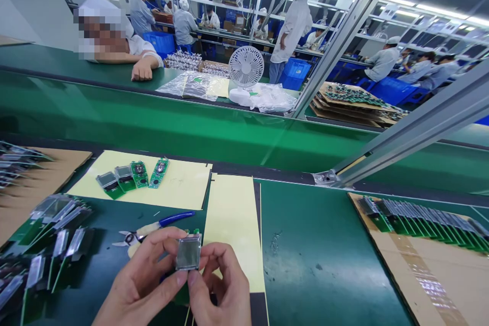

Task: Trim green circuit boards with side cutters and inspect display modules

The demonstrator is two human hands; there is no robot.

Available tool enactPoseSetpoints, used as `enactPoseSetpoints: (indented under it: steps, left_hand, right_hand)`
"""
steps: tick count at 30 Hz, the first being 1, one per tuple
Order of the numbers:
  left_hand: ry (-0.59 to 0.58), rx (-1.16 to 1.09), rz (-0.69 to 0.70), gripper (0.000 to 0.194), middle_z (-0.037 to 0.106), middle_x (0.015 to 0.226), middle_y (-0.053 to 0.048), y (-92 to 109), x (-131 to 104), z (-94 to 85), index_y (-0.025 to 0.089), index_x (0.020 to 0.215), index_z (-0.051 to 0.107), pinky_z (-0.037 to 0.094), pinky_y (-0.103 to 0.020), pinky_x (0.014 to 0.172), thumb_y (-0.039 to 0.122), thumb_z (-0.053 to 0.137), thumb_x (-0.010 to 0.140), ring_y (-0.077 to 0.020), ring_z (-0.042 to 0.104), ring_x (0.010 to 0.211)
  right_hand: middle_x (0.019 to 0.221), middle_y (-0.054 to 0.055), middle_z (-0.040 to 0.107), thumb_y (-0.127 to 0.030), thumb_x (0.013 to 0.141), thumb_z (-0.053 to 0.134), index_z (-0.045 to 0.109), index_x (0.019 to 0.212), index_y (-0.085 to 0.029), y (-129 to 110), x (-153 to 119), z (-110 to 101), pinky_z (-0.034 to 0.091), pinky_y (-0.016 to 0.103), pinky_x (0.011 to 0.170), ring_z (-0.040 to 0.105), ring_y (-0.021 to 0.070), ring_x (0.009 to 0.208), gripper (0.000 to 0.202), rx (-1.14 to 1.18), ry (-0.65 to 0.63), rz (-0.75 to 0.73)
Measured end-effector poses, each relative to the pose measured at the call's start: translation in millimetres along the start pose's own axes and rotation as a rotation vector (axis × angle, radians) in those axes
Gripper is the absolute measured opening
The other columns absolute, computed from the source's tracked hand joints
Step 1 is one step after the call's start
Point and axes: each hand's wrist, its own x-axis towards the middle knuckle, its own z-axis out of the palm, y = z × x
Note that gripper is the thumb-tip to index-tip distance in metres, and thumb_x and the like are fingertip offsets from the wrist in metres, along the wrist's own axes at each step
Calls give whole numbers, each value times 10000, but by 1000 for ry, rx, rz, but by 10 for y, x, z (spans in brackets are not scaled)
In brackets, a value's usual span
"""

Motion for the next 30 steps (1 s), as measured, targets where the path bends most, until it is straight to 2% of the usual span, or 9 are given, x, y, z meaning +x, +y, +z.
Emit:
enactPoseSetpoints:
  steps: [6,9,14,18,23,27,30]
  left_hand:
    - [-11,11,-60,215,503,655,81,2,-12,-3,342,795,588,429,-141,604,410,711,633,-105,509,673]
    - [-20,20,-77,230,506,683,82,-1,5,-25,352,830,593,432,-129,550,409,707,639,-94,525,654]
    - [-28,56,-80,367,613,774,34,55,43,-67,321,941,628,490,-170,515,400,740,601,-138,588,694]
    - [-23,26,-100,374,639,717,33,93,53,-67,302,898,664,534,-210,502,404,767,554,-148,606,648]
    - [-48,35,-82,377,625,677,43,84,31,-42,290,893,661,539,-214,477,417,761,552,-128,585,580]
    - [-37,47,-67,383,570,635,60,61,24,-12,261,864,646,507,-185,437,443,753,545,-89,542,507]
    - [-58,43,-81,380,529,619,70,39,36,2,251,852,624,513,-217,432,449,745,552,-90,524,483]
  right_hand:
    - [600,-37,505,-387,602,740,577,657,-185,-35,28,-72,255,167,376,336,43,423,265,54,-93,99]
    - [622,-39,507,-382,600,751,557,662,-168,-32,69,-140,280,153,378,361,27,421,295,67,-147,165]
    - [695,-26,512,-410,672,699,568,764,-162,-91,159,-264,353,149,360,388,25,427,295,-66,-337,229]
    - [749,-6,529,-417,705,665,569,799,-156,-161,177,-312,371,139,350,407,25,437,293,-133,-352,227]
    - [708,-31,520,-379,711,661,517,752,-160,-166,159,-307,394,138,354,410,10,388,265,-154,-366,238]
    - [669,-37,529,-309,659,705,460,740,-179,-116,135,-301,418,164,365,498,60,421,289,-170,-342,244]
    - [626,-45,511,-332,671,694,453,732,-183,-80,121,-291,436,189,396,504,74,433,290,-138,-297,204]
